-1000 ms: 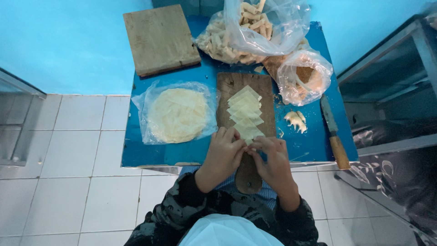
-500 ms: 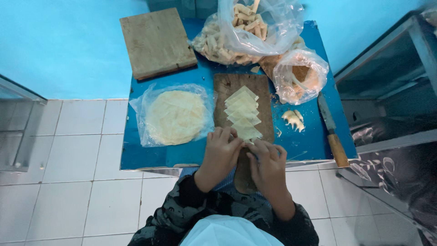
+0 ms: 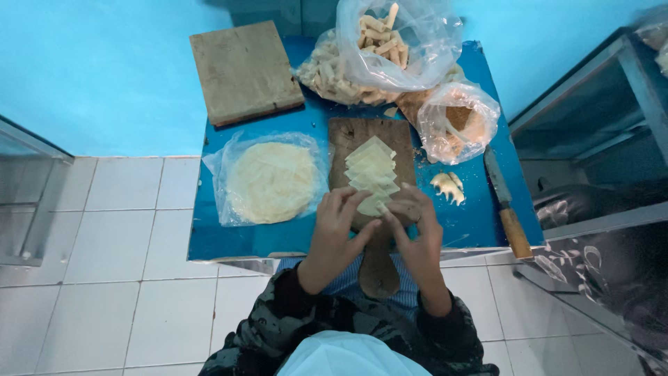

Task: The person folds thin square dough sheets into layered diamond shapes and stacks the folded pieces on a wooden paddle board, occasionally reaching into a plastic bag for more pieces. They then peel plastic film off round dough discs and stack the discs on the board.

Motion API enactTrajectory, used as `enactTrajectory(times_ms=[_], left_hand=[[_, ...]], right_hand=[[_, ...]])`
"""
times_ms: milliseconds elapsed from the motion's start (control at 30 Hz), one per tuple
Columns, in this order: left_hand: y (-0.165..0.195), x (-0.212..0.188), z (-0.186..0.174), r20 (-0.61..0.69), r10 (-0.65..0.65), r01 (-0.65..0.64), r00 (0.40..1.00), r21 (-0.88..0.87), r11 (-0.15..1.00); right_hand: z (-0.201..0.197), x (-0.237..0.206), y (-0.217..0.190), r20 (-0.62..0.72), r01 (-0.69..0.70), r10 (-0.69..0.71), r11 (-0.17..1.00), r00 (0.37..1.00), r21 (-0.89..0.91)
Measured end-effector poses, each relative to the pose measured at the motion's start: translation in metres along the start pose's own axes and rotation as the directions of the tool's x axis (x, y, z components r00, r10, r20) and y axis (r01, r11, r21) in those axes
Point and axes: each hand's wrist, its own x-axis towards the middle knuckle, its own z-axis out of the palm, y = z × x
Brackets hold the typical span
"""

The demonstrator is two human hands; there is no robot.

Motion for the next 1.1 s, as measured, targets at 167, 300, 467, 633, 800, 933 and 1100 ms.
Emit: enactTrajectory(times_ms=[167, 300, 467, 633, 800, 933, 1100], left_hand=[[0.002, 0.005, 0.001, -0.042, -0.012, 0.009, 0.999, -0.07, 0.997], [-0.001, 0.004, 0.002, -0.038, -0.049, 0.043, 0.998, -0.157, 0.987], [-0.01, 0.001, -0.002, -0.082, -0.078, 0.06, 0.993, -0.207, 0.977], [-0.015, 0.001, -0.005, -0.11, -0.082, 0.064, 0.991, -0.153, 0.986], [-0.019, 0.0, -0.005, -0.141, -0.075, 0.058, 0.987, -0.12, 0.991], [-0.025, -0.003, -0.006, -0.105, -0.083, 0.073, 0.991, -0.096, 0.993], [-0.026, -0.003, 0.0, -0.126, -0.037, 0.034, 0.991, -0.026, 0.999]], right_hand=[[-0.011, -0.002, 0.003, 0.233, -0.35, 0.268, 0.804, 0.935, 0.48], [-0.011, 0.001, -0.002, 0.207, -0.292, 0.214, 0.812, 0.955, 0.505], [-0.021, 0.021, -0.028, -0.415, 0.429, -0.342, 0.893, 0.843, 0.135], [-0.047, 0.114, -0.054, -0.457, 0.593, -0.681, 0.728, 0.572, -0.343], [-0.06, 0.158, -0.047, -0.154, 0.51, -0.657, 0.692, 0.738, -0.511], [-0.087, 0.153, 0.003, -0.262, 0.026, -0.206, 0.828, 0.943, -0.56], [-0.094, 0.153, 0.071, -0.05, 0.125, -0.2, 0.771, 0.979, -0.625]])
